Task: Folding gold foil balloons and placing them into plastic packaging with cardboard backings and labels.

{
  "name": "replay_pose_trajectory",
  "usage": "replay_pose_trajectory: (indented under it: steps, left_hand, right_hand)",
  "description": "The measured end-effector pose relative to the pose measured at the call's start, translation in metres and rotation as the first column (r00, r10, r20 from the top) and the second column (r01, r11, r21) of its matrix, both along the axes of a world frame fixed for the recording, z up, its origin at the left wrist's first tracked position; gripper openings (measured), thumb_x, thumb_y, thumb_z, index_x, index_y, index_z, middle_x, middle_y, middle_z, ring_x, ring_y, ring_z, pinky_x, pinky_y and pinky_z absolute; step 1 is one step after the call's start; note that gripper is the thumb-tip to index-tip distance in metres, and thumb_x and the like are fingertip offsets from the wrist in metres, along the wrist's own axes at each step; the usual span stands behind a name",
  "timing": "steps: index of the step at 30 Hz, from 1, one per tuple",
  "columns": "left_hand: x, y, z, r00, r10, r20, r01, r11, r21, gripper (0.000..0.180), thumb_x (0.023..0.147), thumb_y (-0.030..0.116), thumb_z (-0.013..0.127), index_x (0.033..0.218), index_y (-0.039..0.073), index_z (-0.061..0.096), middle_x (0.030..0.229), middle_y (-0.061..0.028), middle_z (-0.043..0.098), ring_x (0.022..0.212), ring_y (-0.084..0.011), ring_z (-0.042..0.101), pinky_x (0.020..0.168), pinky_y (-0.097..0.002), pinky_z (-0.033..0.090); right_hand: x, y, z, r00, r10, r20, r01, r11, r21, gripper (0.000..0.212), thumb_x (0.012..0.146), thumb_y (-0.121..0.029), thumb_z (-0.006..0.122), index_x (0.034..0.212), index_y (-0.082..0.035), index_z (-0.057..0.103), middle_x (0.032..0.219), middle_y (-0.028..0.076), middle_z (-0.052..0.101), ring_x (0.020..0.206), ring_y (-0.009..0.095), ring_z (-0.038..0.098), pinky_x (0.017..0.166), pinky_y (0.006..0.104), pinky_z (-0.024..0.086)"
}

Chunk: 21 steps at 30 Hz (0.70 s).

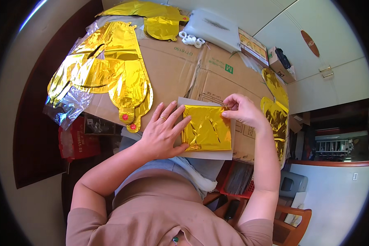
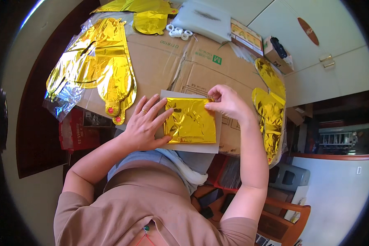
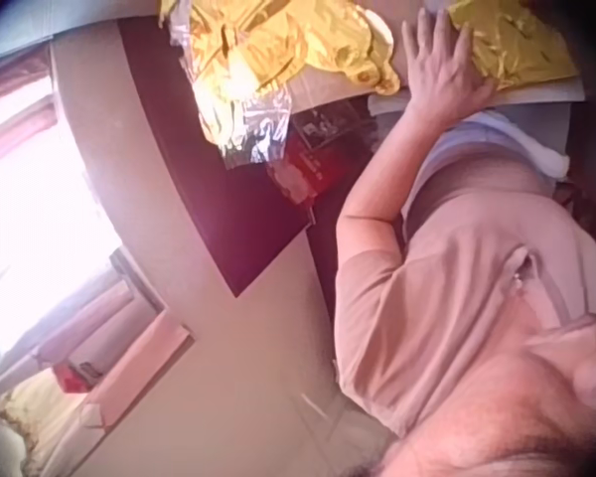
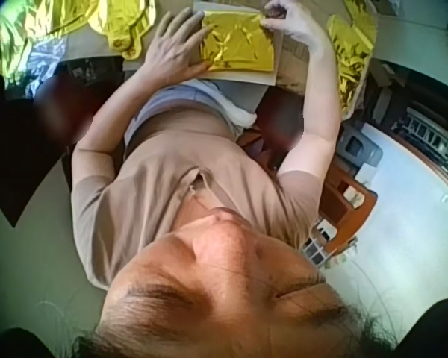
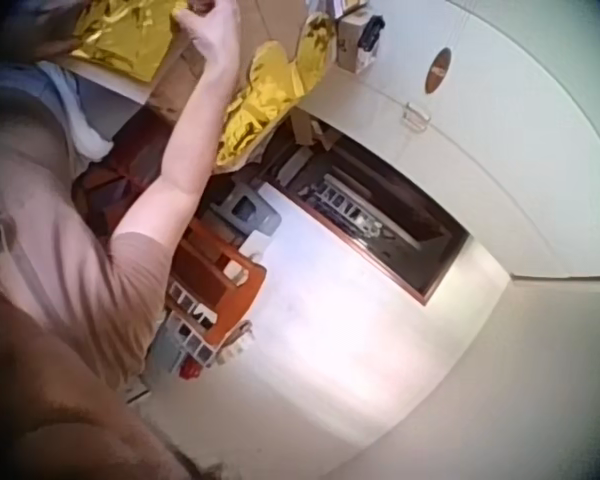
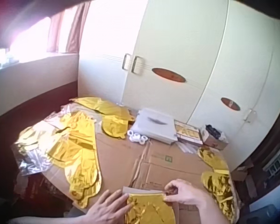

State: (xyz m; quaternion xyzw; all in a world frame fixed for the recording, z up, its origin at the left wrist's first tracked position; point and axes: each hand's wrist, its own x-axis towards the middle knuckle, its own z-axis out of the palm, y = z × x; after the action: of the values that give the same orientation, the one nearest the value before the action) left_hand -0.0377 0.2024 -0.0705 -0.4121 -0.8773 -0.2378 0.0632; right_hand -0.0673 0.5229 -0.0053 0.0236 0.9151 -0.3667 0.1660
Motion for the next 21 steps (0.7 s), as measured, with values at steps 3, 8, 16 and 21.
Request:
replay_pose_trajectory:
  steps: [3,8,16,21]
  left_hand:
    - [-0.001,0.000,0.002,1.000,-0.001,0.000,0.001,1.000,-0.010,0.076,0.078,0.049,0.075,0.142,0.014,0.055,0.152,-0.0196,0.044,0.146,-0.0409,0.034,0.121,-0.0591,0.020]
    - [-0.001,0.000,0.004,1.000,-0.011,0.002,0.011,1.000,-0.025,0.083,0.078,0.049,0.076,0.149,0.015,0.049,0.153,-0.0195,0.044,0.147,-0.0414,0.034,0.122,-0.0597,0.019]
    - [-0.001,0.000,0.003,1.000,-0.006,0.021,0.006,0.999,-0.033,0.090,0.078,0.049,0.075,0.154,0.014,0.042,0.155,-0.0184,0.043,0.148,-0.0409,0.032,0.123,-0.0589,0.016]
    - [-0.001,0.001,0.004,0.999,-0.009,0.031,0.010,0.999,-0.035,0.089,0.079,0.050,0.075,0.154,0.015,0.042,0.155,-0.0181,0.043,0.148,-0.0403,0.032,0.123,-0.0586,0.015]
  right_hand:
    - [0.005,-0.006,-0.005,0.998,0.057,-0.019,-0.054,0.989,0.141,0.041,0.074,-0.018,0.087,0.105,-0.002,0.065,0.098,0.011,0.064,0.092,0.023,0.061,0.083,0.0357,0.051]
    - [0.006,-0.003,0.002,0.994,0.082,0.069,-0.094,0.977,0.193,0.038,0.073,-0.017,0.086,0.098,-0.003,0.062,0.095,0.010,0.066,0.088,0.024,0.063,0.079,0.0366,0.052]
    - [0.027,0.006,-0.004,0.910,-0.125,0.396,0.353,0.734,-0.580,0.034,0.087,-0.011,0.079,0.116,-0.002,0.062,0.106,0.003,0.070,0.093,0.013,0.066,0.085,0.0319,0.054]
    - [0.070,-0.006,-0.013,0.933,-0.174,0.313,0.353,0.600,-0.718,0.052,0.088,-0.011,0.077,0.135,0.002,0.059,0.126,0.008,0.067,0.114,0.016,0.063,0.104,0.0327,0.046]
